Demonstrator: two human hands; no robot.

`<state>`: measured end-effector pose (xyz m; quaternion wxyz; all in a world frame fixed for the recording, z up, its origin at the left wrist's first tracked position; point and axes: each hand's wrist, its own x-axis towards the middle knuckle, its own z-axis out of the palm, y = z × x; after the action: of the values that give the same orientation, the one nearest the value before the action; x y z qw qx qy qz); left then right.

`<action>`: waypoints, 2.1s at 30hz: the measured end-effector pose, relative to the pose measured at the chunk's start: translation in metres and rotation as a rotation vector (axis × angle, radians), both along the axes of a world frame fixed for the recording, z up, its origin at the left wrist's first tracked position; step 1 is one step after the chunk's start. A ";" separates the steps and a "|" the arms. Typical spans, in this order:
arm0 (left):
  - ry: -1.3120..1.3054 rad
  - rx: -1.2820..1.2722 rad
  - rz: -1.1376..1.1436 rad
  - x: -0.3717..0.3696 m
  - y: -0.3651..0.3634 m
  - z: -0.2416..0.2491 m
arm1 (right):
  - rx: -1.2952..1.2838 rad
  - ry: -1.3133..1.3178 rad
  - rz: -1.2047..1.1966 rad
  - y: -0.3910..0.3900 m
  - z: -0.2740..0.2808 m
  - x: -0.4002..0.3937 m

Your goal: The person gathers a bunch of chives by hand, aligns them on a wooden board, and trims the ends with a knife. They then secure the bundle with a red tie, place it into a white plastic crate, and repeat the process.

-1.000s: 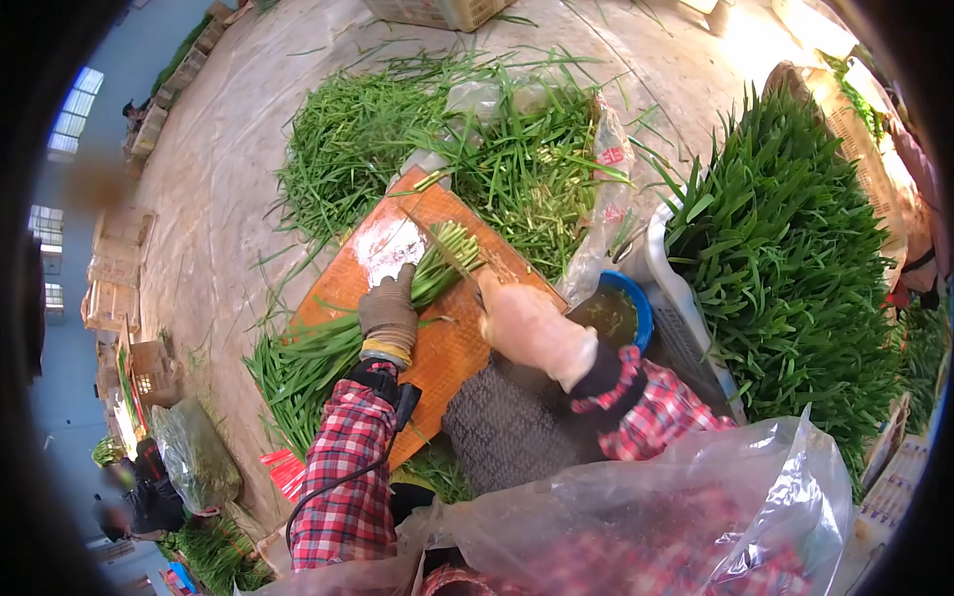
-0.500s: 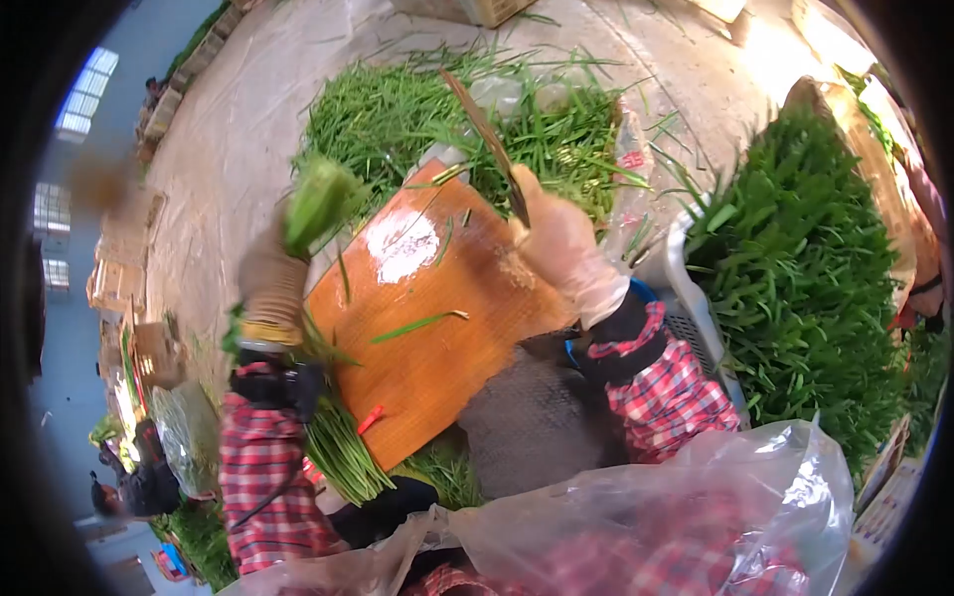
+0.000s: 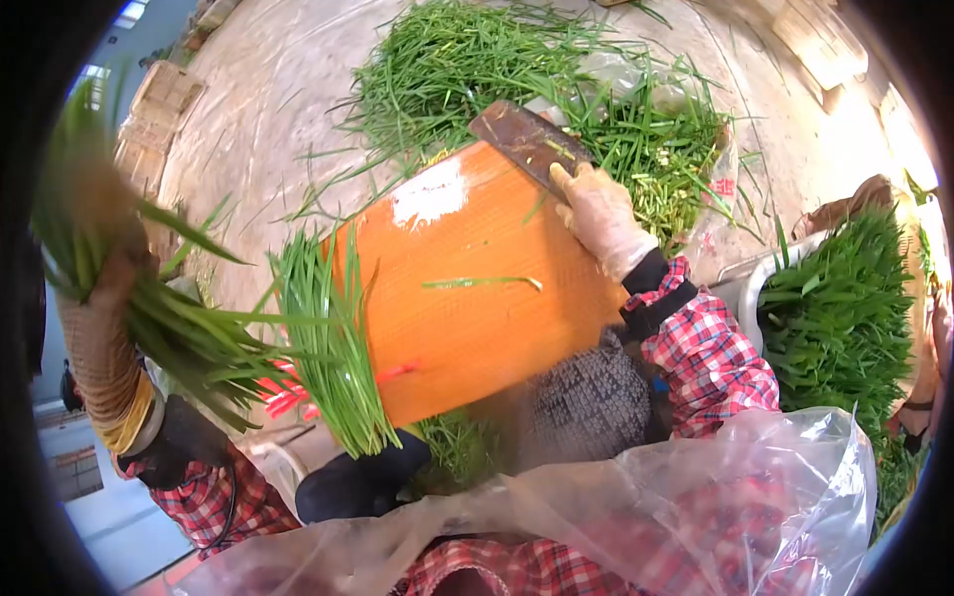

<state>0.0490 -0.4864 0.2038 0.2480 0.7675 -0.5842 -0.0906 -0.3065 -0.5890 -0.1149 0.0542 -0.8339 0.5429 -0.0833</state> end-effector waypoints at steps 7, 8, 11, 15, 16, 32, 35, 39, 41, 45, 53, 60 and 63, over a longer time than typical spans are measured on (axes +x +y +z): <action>0.695 -0.141 -0.129 -0.041 0.096 0.030 | 0.263 -0.153 0.508 0.031 0.014 0.035; 0.771 -0.143 -0.120 -0.048 0.108 0.033 | 0.400 -0.049 0.492 0.037 0.019 0.040; 0.806 -0.150 -0.072 -0.055 0.150 0.023 | 0.387 0.210 0.582 0.070 0.000 0.049; 0.851 -0.007 0.008 -0.056 0.201 -0.007 | 0.739 0.455 1.026 0.149 -0.005 0.055; 0.915 -0.027 0.002 -0.055 0.214 -0.022 | 0.697 0.500 1.141 0.181 0.009 0.053; 0.191 -0.305 -0.124 -0.141 0.251 -0.153 | 0.734 -1.802 0.372 0.291 0.191 0.110; 0.083 -0.203 -0.126 -0.146 0.262 -0.146 | 0.659 -1.763 0.259 0.291 0.184 0.116; 0.157 -0.295 -0.340 -0.097 0.302 -0.090 | 0.371 -1.528 0.306 0.277 0.222 0.103; 0.950 0.194 -0.236 -0.073 0.327 -0.048 | 0.227 -1.432 0.363 0.269 0.261 0.095; 1.619 0.186 -0.797 -0.081 0.328 -0.077 | 0.081 -1.293 0.611 0.309 0.321 0.103; 2.633 0.083 -0.982 -0.094 0.295 -0.109 | -0.382 -0.469 1.686 0.385 0.270 0.116; 2.099 -0.266 -0.562 -0.075 0.299 -0.095 | -0.273 -0.353 1.856 0.403 0.238 0.115; 2.080 -0.127 -0.504 -0.045 0.296 -0.108 | -0.410 -0.235 1.757 0.396 0.231 0.114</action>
<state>0.0041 -0.1905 0.0960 0.6376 0.1564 -0.2312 -0.7180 -0.1925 -0.1929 0.1158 0.0040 -0.9269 -0.3228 -0.1914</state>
